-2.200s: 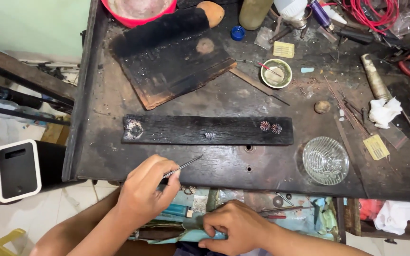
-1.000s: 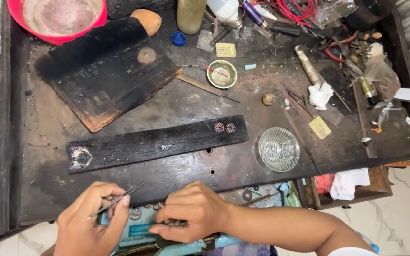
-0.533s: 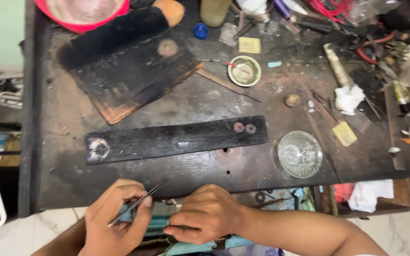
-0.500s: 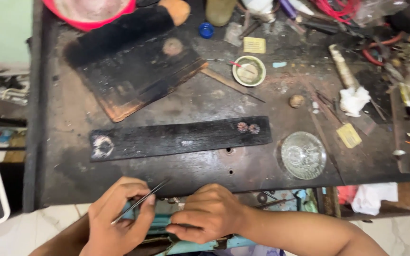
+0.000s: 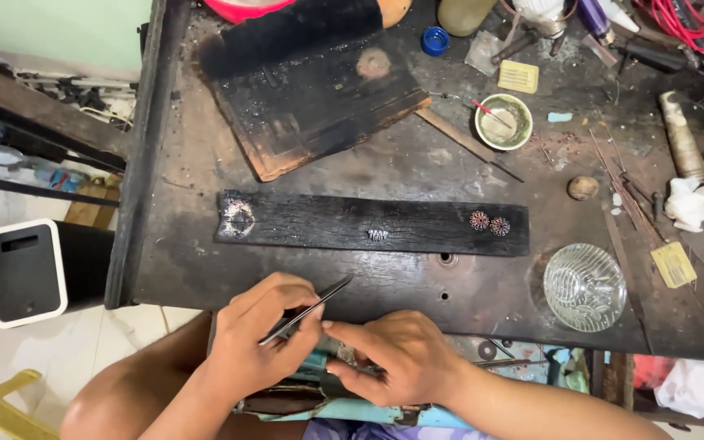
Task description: The person uses a blowtorch to heat small jewelry components on a block and then uses tweezers to precisely place or adjust them.
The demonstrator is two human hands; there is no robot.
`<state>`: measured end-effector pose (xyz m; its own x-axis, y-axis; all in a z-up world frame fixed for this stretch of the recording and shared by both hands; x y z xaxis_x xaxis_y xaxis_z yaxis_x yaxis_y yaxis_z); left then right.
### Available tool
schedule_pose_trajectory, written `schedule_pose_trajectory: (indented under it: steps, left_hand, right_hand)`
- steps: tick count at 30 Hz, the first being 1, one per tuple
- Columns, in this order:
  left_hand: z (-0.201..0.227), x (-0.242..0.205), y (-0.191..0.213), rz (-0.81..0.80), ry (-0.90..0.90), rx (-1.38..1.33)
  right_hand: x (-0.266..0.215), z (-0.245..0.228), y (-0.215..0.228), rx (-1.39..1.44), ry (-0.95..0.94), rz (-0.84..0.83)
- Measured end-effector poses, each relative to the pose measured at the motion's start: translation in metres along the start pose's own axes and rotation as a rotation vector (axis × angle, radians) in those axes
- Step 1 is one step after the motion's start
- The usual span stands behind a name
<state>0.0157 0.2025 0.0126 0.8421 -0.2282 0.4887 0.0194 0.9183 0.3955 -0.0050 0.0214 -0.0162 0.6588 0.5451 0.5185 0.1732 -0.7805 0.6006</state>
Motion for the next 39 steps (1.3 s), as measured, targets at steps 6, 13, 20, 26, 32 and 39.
schedule_pose_trajectory:
  steps: [6, 13, 20, 26, 32, 39]
  left_hand:
    - [-0.006, -0.004, -0.004, -0.043, -0.008, -0.004]
    - [-0.008, -0.006, -0.008, -0.033, -0.034, 0.017]
    - [-0.007, -0.005, -0.009, -0.04, -0.031, 0.012]
    - [-0.007, -0.005, -0.01, -0.044, -0.029, 0.018]
    - [-0.008, -0.006, -0.01, -0.041, -0.024, 0.022]
    - [-0.008, -0.006, -0.01, -0.05, -0.028, 0.028]
  right_hand:
    - [-0.007, 0.005, -0.003, -0.013, -0.083, -0.001]
    - [-0.01, 0.006, -0.004, -0.024, -0.033, 0.021]
    - [-0.011, 0.007, -0.004, -0.036, -0.028, 0.021]
    - [-0.008, 0.005, -0.002, -0.04, -0.02, 0.035]
    - [-0.01, 0.006, -0.003, -0.033, -0.022, 0.036]
    - [-0.009, 0.005, -0.002, -0.029, -0.025, 0.03]
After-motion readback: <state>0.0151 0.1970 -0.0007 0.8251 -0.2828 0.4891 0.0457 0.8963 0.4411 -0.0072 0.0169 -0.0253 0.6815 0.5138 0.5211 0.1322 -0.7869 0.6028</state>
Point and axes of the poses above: each hand's wrist, its own x-axis towards the middle knuckle, its own y-axis out of the back of the hand, z = x × y, the point moved 4 cm from there along x, towards the middle knuckle, and after that the axes turned 1 degree about z, right-handed, at the moved point
